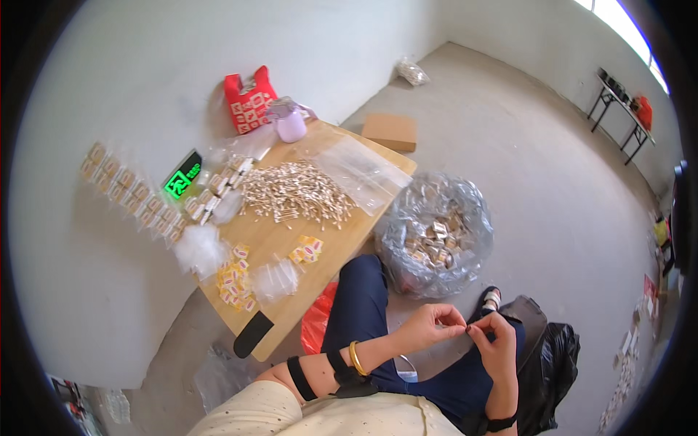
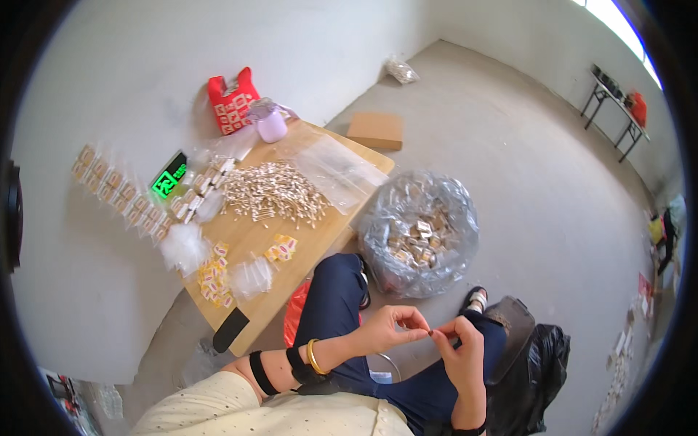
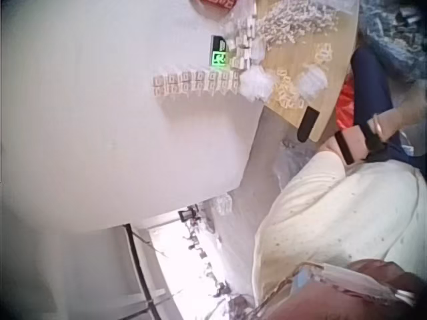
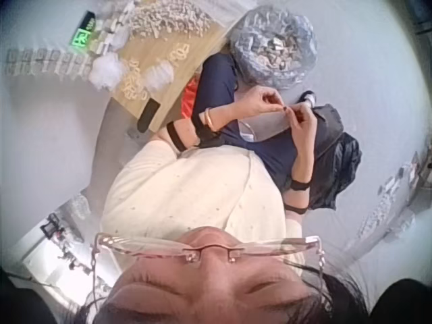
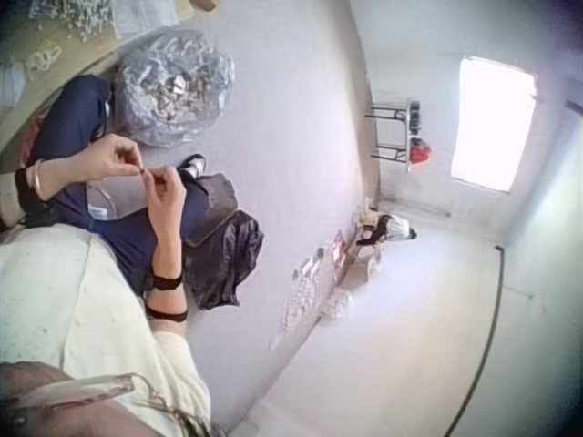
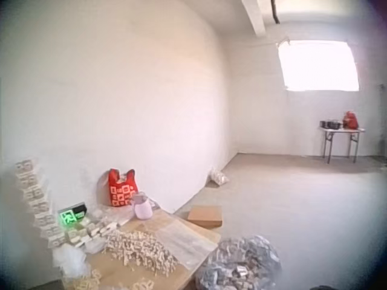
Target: The person sits on the floor and packs small white sticks into clear plastic bags. They seal the bags, apply yellow labels, and place the finished packages into a large plastic bag. The person occasionally pauses to adjust their position or interact with a coworker.
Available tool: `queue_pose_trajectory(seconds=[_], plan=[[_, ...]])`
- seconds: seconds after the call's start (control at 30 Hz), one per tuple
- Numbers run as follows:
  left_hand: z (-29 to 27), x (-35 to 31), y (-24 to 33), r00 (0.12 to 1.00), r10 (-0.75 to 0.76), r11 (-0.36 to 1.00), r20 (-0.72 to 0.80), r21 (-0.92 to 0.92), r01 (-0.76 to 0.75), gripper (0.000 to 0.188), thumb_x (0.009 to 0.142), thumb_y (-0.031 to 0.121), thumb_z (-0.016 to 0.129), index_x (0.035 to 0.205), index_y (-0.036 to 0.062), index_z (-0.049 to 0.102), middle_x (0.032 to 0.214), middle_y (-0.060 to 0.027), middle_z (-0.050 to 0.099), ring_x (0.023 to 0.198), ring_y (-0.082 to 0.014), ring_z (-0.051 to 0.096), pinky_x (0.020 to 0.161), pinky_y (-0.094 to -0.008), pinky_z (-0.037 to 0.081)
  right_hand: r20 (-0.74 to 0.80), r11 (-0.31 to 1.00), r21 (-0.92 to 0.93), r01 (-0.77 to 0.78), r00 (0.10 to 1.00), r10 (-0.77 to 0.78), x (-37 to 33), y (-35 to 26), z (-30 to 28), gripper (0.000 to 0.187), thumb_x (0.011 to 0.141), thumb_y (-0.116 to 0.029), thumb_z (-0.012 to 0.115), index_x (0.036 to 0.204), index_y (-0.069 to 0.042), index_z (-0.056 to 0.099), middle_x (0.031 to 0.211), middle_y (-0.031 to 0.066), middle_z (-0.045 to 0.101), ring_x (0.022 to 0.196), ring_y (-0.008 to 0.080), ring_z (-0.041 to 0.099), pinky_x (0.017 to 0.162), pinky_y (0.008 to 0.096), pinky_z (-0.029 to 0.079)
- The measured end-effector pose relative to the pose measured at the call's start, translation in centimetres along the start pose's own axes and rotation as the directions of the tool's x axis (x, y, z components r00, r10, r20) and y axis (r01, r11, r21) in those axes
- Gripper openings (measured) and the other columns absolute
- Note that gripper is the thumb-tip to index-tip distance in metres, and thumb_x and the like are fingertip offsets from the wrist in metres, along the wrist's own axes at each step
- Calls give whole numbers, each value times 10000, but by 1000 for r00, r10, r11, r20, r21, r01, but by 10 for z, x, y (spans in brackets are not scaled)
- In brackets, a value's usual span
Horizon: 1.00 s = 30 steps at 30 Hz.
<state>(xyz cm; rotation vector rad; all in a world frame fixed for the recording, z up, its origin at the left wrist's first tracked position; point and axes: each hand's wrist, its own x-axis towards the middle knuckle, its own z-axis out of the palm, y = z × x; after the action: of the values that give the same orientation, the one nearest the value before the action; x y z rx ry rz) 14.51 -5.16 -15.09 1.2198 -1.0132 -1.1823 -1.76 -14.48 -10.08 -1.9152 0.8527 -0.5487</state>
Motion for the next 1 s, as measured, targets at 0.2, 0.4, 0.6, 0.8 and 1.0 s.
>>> queue_pose_trajectory(seconds=[0.2, 0.4, 0.6, 0.8, 1.0], plan=[[-21, -19, 9, 975, 207, 920, -78, 354, -167, 151, 783, 151, 707, 857, 25, 670, 778, -74, 640, 758, -185, 611, 694, -324, 471, 154, 999, -17, 42, 987, -39, 4, 3, 20, 122, 757, -16, 698, 822, 26, 604, 710, 80, 595, 657, 139, 571, 628, 257, 450], [-81, -81, -15, 913, 144, 859, -382, 507, 76, 160, 841, 166, 684, 898, 17, 682, 786, -55, 650, 744, -147, 624, 664, -282, 484, 261, 996, 84, -17, 965, -5, 13, 10, 30, 268, 829, -40, 650, 1086, 15, 595, 858, 83, 639, 742, 140, 593, 699, 260, 468], [-125, -203, -143, 629, -439, 834, -642, -30, 551, 205, 891, 208, 631, 905, 13, 692, 813, -67, 696, 726, -111, 649, 686, -261, 514, 305, 1000, 6, -14, 952, 11, 21, 18, 39, 164, 858, -55, 614, 1007, 9, 632, 828, 77, 658, 749, 121, 597, 709, 256, 467], [-123, -230, -242, 540, -558, 756, -631, -117, 645, 213, 870, 237, 644, 894, 29, 688, 797, -90, 693, 730, -172, 670, 666, -305, 518, 258, 997, -28, -76, 963, 81, 18, 26, 25, 152, 866, -44, 597, 1003, 8, 634, 841, 68, 664, 759, 118, 604, 725, 252, 470], [-136, -156, -263, 729, -470, 526, -498, 506, 684, 229, 816, 289, 610, 918, 89, 657, 867, -148, 685, 833, -333, 655, 738, -426, 511, 171, 984, -69, -167, 969, 176, 6, 39, 3, 149, 888, -54, 581, 1014, 14, 625, 865, 57, 657, 807, 108, 607, 757, 244, 470]])
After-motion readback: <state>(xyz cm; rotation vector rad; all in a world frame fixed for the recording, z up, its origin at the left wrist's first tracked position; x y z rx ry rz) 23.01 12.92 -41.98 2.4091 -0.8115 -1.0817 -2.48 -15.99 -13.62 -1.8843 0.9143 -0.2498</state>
